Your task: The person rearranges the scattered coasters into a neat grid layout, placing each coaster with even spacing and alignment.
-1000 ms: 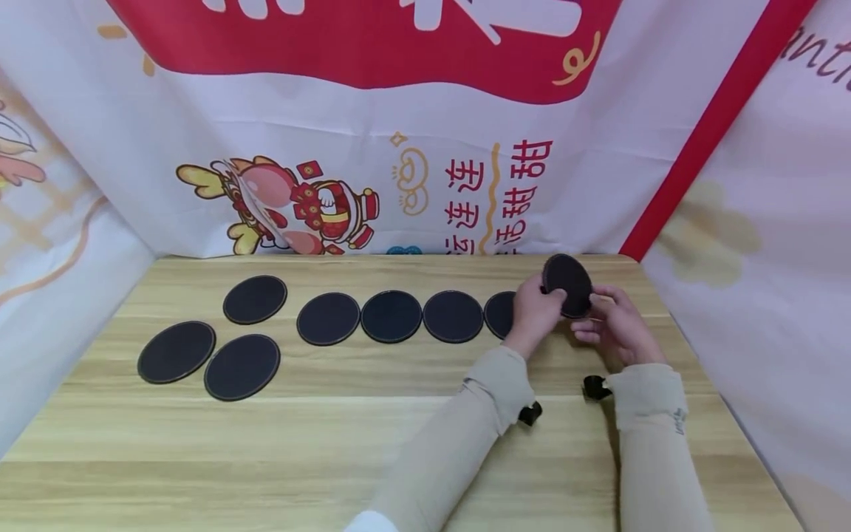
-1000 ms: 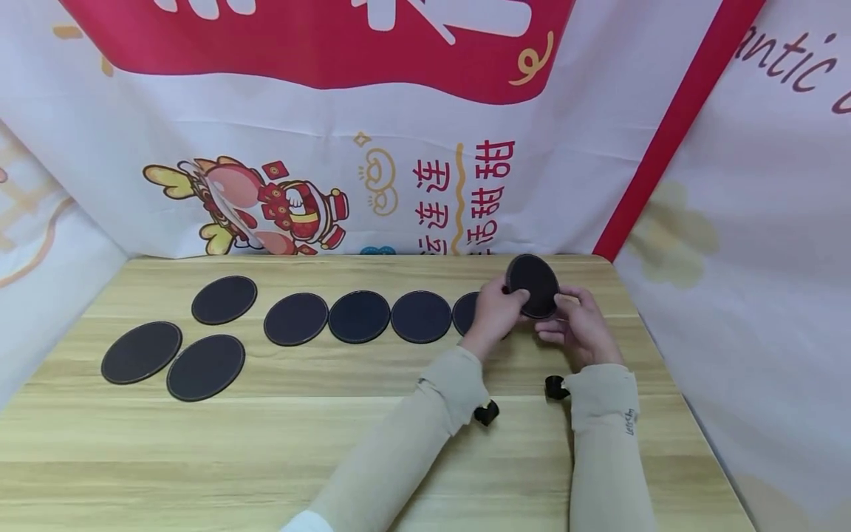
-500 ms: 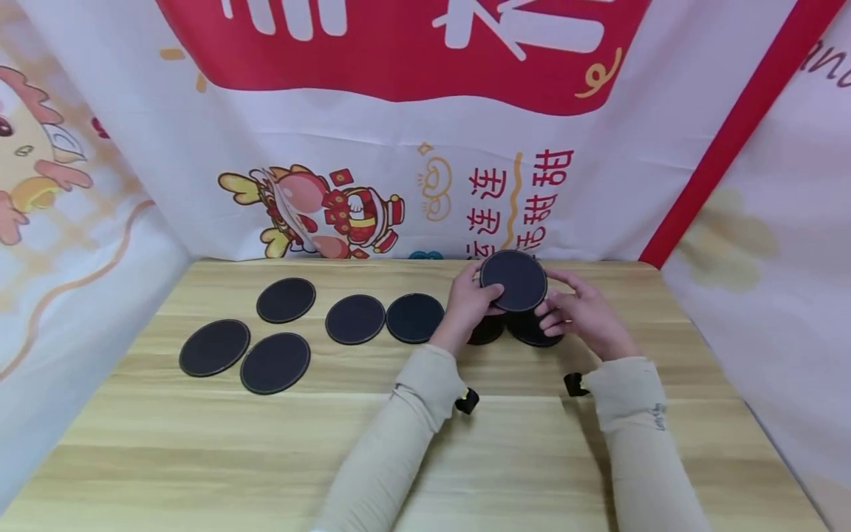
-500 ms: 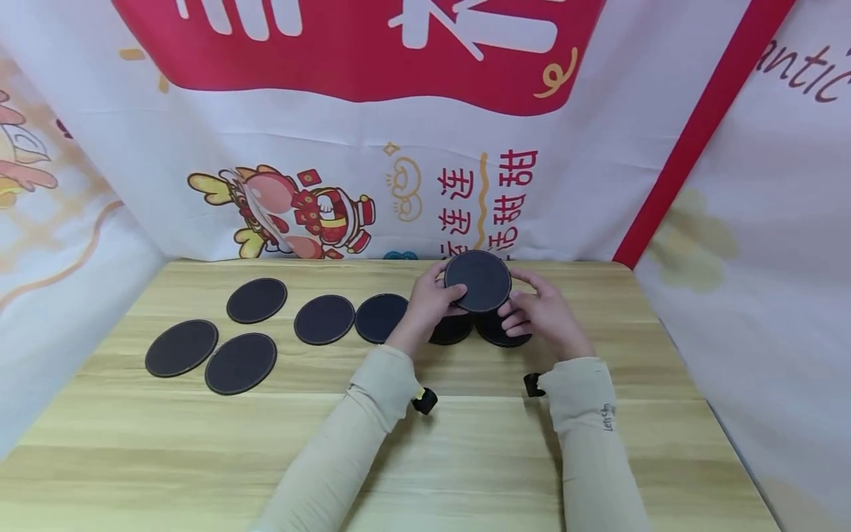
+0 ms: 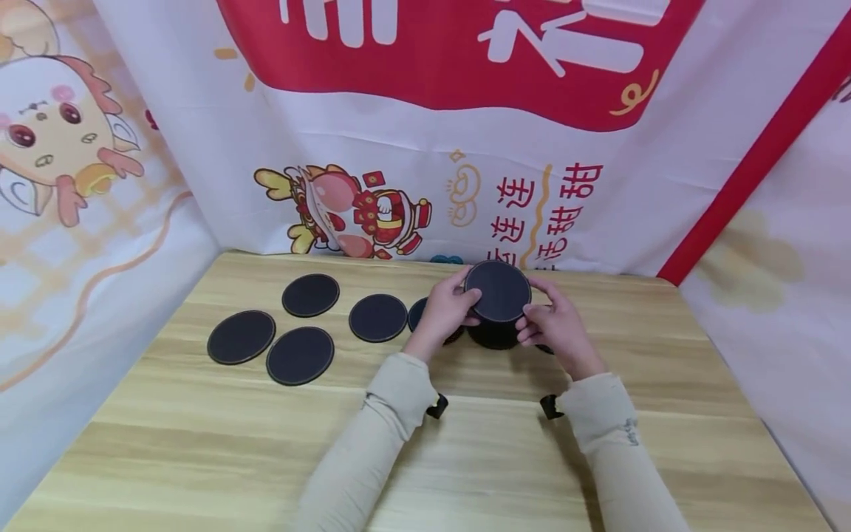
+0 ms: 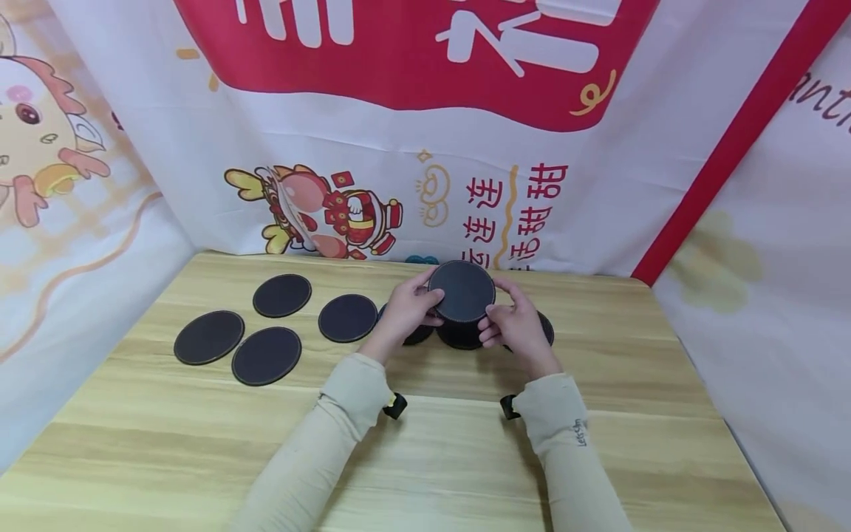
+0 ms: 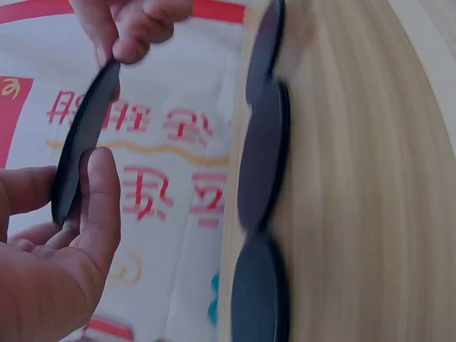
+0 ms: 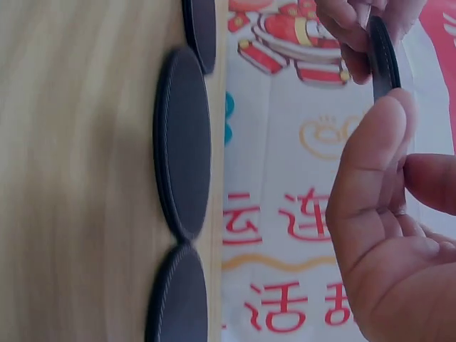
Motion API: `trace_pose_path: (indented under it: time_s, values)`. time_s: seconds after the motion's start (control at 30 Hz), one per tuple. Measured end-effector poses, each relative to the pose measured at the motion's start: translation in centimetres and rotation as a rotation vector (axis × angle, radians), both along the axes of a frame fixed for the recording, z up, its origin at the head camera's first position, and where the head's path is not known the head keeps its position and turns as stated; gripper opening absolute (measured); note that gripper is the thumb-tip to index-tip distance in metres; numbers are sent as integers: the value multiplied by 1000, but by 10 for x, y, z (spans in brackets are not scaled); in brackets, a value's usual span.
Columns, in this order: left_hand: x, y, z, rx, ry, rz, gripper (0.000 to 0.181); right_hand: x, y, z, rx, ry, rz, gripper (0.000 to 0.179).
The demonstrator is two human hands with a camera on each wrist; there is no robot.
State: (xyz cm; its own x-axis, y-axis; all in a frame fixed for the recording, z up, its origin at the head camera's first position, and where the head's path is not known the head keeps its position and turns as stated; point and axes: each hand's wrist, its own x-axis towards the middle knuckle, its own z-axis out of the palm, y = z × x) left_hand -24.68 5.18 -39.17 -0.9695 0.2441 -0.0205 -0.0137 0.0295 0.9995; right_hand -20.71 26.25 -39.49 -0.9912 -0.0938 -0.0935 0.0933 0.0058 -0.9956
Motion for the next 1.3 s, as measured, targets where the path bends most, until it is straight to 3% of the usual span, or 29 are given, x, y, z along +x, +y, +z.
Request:
trace_pose_path:
  time_s: [0.2, 0.7, 0.87, 0.97, 1.17, 1.3]
  values:
    - [6, -47, -1, -154, 77, -22, 47, 7, -27, -2, 13, -17, 55, 59]
    - [27, -142, 3, -269, -11, -199, 58, 19, -95, -10, 25, -58, 226, 55]
    - [38, -175, 2, -387, -45, -235, 56, 25, -123, -17, 58, -90, 276, 43]
    - [42, -189, -1, -470, -53, -226, 50, 30, -140, -25, 83, -117, 281, 36]
    - [51, -208, -4, -675, -58, -145, 40, 41, -174, -37, 124, -158, 298, 33]
    - [56, -211, -5, -784, -41, -169, 33, 46, -183, -38, 143, -202, 311, 37]
